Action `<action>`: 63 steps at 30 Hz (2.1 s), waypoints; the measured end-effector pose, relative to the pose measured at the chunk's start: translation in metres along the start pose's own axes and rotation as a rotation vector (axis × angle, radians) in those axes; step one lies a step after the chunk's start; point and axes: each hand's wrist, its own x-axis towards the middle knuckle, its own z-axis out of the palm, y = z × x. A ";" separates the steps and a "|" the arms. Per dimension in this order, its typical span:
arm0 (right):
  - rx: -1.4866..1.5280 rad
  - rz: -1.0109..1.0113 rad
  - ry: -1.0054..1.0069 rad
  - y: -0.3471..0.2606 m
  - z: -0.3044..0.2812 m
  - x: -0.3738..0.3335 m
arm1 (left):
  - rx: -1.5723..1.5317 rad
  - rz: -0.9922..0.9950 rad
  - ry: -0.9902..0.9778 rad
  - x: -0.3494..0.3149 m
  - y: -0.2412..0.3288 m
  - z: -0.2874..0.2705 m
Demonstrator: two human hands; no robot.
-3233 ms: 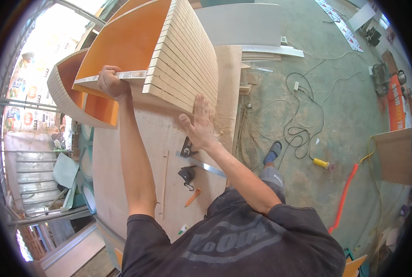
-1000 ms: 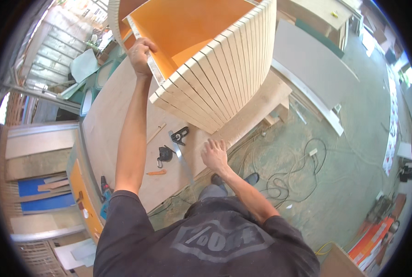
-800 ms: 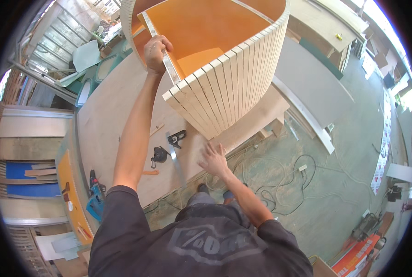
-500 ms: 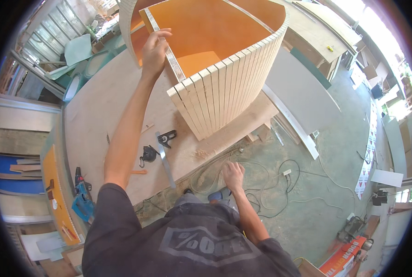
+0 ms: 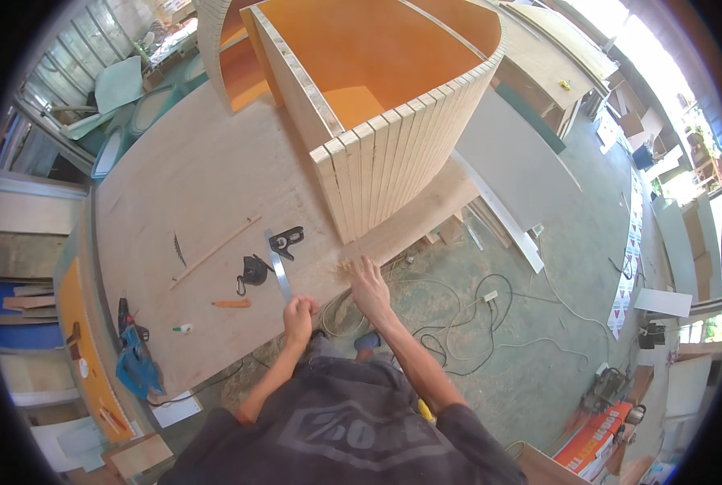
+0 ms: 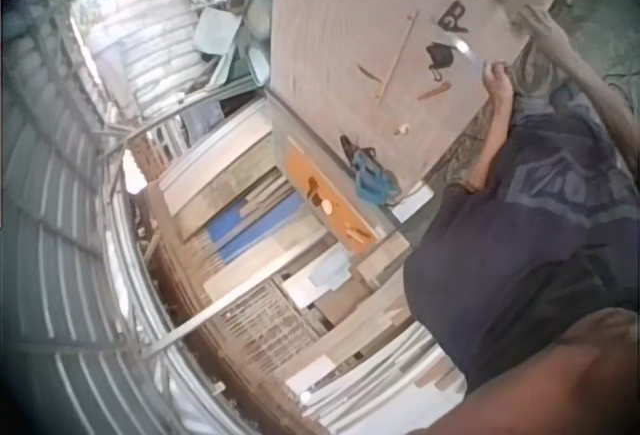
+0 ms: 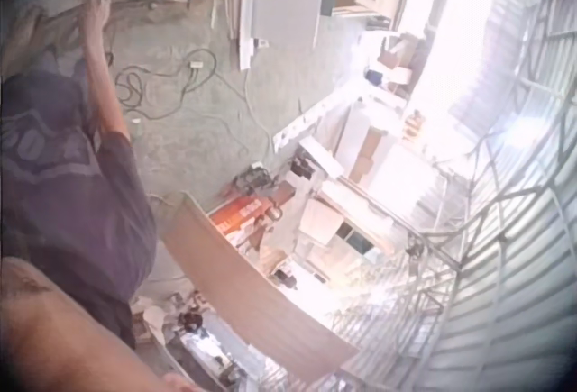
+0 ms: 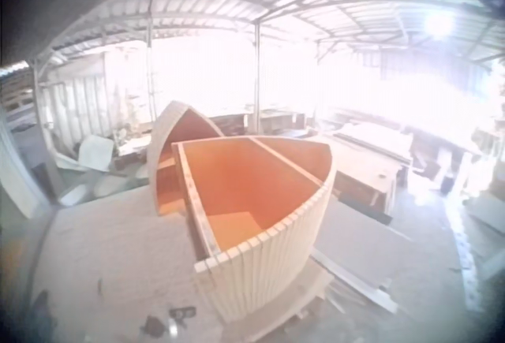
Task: The person applies adhesive from a bottle to the joints of a curved wooden furniture component by hand, then fits the piece onto a larger curved wooden structure.
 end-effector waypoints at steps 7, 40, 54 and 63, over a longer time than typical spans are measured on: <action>-0.196 -0.072 -0.284 -0.021 0.052 0.035 | 0.306 0.182 -0.234 -0.040 0.012 -0.042; -0.019 -0.079 0.287 -0.180 -0.294 0.204 | 0.790 0.682 0.165 0.056 -0.056 -0.073; -0.248 -0.194 0.106 -0.155 -0.294 0.176 | 0.857 0.667 0.188 0.056 -0.047 -0.068; -0.377 -0.231 0.209 -0.143 -0.295 0.184 | 0.871 0.653 0.182 0.056 -0.044 -0.065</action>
